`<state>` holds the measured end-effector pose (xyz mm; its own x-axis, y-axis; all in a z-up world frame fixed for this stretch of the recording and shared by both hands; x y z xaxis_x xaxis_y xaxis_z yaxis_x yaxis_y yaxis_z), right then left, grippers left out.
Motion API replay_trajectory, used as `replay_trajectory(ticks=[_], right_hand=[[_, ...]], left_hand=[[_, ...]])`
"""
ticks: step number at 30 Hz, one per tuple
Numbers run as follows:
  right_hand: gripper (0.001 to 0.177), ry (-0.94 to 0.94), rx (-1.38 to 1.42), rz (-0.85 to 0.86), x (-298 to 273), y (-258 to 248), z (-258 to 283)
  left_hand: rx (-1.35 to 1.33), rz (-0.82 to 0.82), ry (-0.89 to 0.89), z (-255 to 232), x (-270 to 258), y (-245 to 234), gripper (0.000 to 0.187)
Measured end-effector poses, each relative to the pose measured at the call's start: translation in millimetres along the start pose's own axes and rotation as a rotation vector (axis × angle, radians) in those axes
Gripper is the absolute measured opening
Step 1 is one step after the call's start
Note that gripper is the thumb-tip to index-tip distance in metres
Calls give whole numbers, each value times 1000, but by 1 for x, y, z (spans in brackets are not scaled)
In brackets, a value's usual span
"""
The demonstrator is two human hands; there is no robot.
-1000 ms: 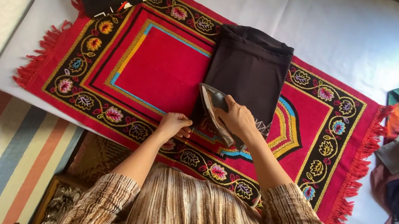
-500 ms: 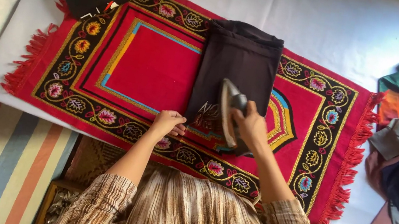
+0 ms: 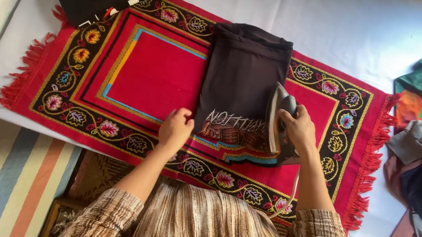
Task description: The person is ironing a black t-shirt on a decorative rug placed on the floor.
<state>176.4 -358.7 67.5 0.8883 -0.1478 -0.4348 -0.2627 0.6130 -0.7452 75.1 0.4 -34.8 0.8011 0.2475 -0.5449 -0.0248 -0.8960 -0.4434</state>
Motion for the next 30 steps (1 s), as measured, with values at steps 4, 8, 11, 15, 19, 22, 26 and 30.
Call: replay_trajectory(ticks=[4,8,11,15,19,22,26,30], right_hand=[[51,-110,57,3,7,6,36],[46,-157,140,122,10,32,71],[47,-206,152,174,32,61,76],[42,-173,155,49,56,53,69],[42,-17,109,5,66,29,46],[49,-24,142,-35,70,19,21],[51,-5,193,-42,77,11,9],[49,-17,176,-20,72,12,7]], left_hand=[[413,-190,661,-70,-3,33,50],[568,-51,716,-87,18,77,68],[739,114,569,-64,32,90,76],[894,180,471,-42,40,89,75],[918,200,460,-38,42,92,76],[896,214,463,-41,40,88,76],[874,246,449,-42,39,89,75],[868,232,452,-41,39,89,75]])
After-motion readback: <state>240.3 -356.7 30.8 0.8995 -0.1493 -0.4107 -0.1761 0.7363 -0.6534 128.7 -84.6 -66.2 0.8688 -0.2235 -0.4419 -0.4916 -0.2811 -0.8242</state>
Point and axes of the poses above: each hand's wrist, its own x-axis towards the middle knuckle, its own y-axis out of the palm, z = x × y, the point moved 10 cm from there along x, towards the middle knuckle, and after that the axes turned 9 degrees about -x, right-handed, at the moved point
